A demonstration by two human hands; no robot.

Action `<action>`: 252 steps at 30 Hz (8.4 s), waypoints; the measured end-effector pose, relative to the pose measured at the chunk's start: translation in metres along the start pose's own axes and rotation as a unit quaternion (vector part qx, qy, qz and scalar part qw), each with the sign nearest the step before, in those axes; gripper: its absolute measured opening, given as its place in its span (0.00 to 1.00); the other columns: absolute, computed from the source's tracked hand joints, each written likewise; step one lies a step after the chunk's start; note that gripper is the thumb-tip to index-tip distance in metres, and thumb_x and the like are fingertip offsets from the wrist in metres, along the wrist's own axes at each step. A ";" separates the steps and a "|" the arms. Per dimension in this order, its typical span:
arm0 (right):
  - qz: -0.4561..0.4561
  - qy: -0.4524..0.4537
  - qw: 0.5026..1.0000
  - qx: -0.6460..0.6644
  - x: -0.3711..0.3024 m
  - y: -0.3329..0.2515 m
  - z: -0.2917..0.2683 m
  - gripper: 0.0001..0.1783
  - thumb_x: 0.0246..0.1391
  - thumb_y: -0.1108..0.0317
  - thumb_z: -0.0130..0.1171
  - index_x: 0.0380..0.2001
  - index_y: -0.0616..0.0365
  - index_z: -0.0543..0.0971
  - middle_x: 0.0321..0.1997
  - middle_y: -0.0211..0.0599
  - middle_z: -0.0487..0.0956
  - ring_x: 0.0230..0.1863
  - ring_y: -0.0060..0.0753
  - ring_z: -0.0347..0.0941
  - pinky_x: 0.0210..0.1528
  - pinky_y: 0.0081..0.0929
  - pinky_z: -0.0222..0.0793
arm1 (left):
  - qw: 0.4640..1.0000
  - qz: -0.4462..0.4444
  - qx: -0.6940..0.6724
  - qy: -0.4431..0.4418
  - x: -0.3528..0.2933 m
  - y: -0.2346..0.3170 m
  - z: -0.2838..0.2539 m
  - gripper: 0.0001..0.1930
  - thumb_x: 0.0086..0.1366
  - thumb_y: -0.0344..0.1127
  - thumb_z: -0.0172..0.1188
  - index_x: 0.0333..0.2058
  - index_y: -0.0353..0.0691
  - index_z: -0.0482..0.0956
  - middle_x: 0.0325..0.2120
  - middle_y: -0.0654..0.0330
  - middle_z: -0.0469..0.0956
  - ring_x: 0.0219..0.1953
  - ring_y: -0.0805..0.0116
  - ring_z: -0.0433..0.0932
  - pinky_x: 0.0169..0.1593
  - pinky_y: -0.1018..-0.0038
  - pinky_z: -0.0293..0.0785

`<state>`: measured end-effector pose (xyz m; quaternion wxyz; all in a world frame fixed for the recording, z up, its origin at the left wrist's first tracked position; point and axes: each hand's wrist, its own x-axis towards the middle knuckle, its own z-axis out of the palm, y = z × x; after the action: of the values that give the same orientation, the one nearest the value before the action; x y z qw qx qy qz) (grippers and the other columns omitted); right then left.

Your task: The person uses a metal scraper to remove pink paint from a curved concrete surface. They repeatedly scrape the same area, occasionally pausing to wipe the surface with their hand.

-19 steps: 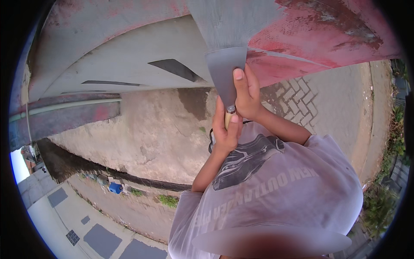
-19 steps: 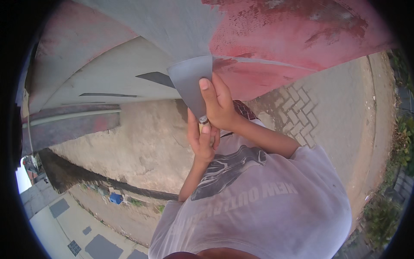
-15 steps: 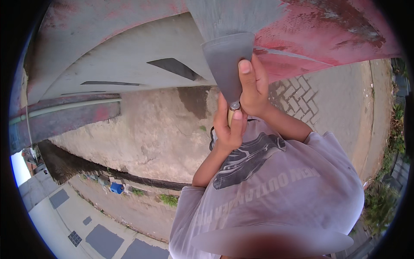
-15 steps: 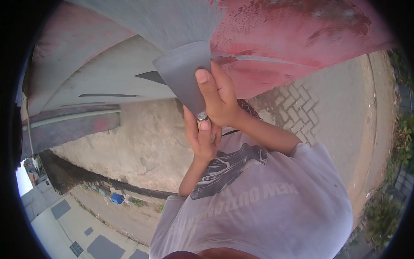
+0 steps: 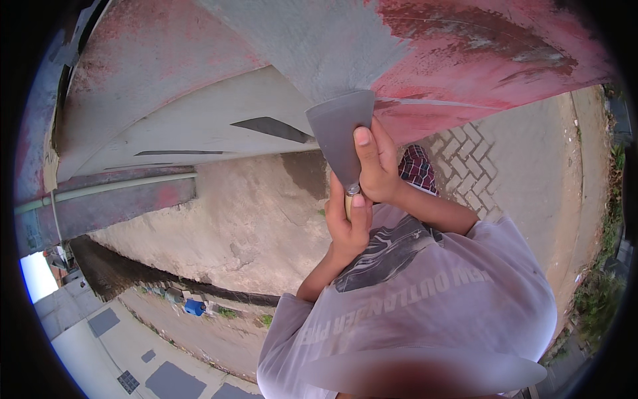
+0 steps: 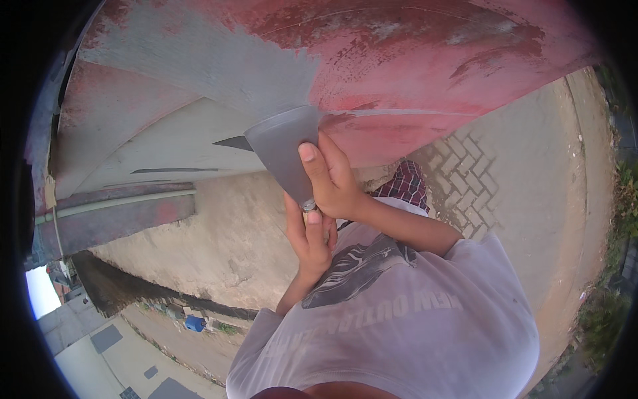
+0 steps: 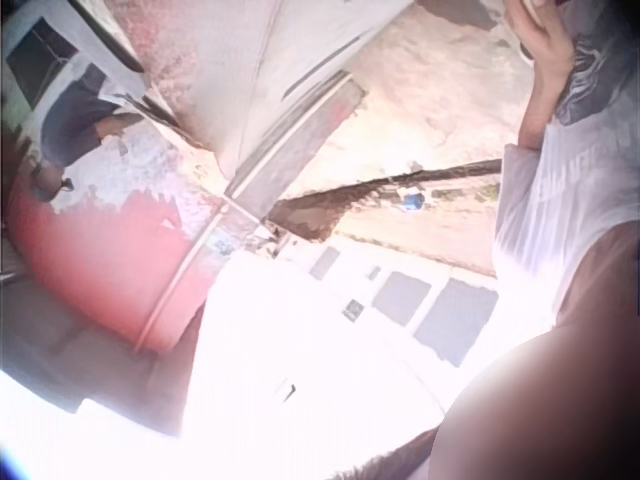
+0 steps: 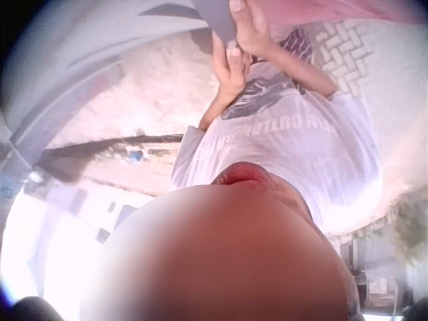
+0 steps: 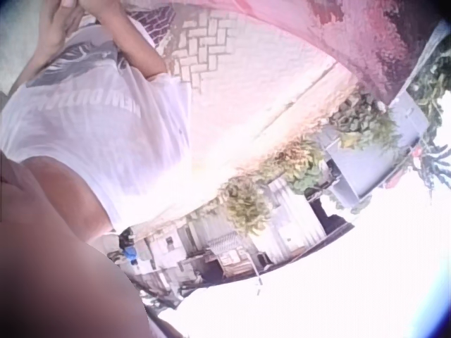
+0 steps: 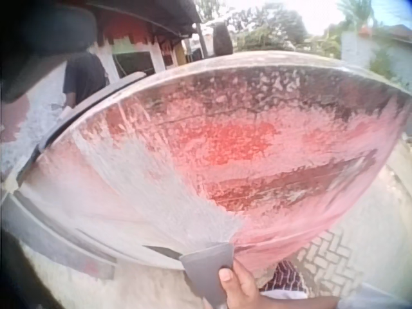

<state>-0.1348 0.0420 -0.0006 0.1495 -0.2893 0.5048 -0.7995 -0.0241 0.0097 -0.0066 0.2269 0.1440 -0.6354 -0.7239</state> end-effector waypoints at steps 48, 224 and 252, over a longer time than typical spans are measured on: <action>0.007 0.024 0.999 -0.025 0.006 -0.006 0.009 0.18 0.70 0.55 0.41 0.41 0.60 0.71 0.31 0.26 0.72 0.32 0.14 0.65 0.34 0.18 0.63 | 0.994 -0.038 -0.100 -0.010 0.007 0.006 -0.010 0.32 0.70 0.37 0.43 0.67 0.28 0.47 0.21 0.66 0.69 0.15 0.85 0.59 0.19 0.85 0.54; 0.034 0.021 0.999 -0.019 -0.007 0.014 0.004 0.20 0.70 0.55 0.39 0.42 0.63 0.71 0.29 0.27 0.72 0.30 0.16 0.65 0.32 0.19 0.63 | 0.999 -0.016 -0.039 -0.002 -0.003 -0.025 -0.012 0.31 0.71 0.38 0.43 0.66 0.27 0.50 0.20 0.69 0.69 0.16 0.86 0.61 0.20 0.86 0.55; -0.009 0.055 0.995 -0.083 -0.008 0.026 -0.001 0.17 0.70 0.59 0.40 0.35 0.62 0.69 0.25 0.30 0.72 0.26 0.20 0.64 0.28 0.25 0.62 | 0.991 -0.088 -0.087 -0.052 0.005 -0.035 -0.019 0.37 0.69 0.46 0.45 0.69 0.37 0.42 0.18 0.65 0.66 0.11 0.83 0.58 0.14 0.84 0.54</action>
<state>-0.1308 0.0357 -0.0264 0.0894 -0.2609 0.5739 -0.7711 -0.0240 -0.0056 -0.0431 0.1407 0.1407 -0.5660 -0.8000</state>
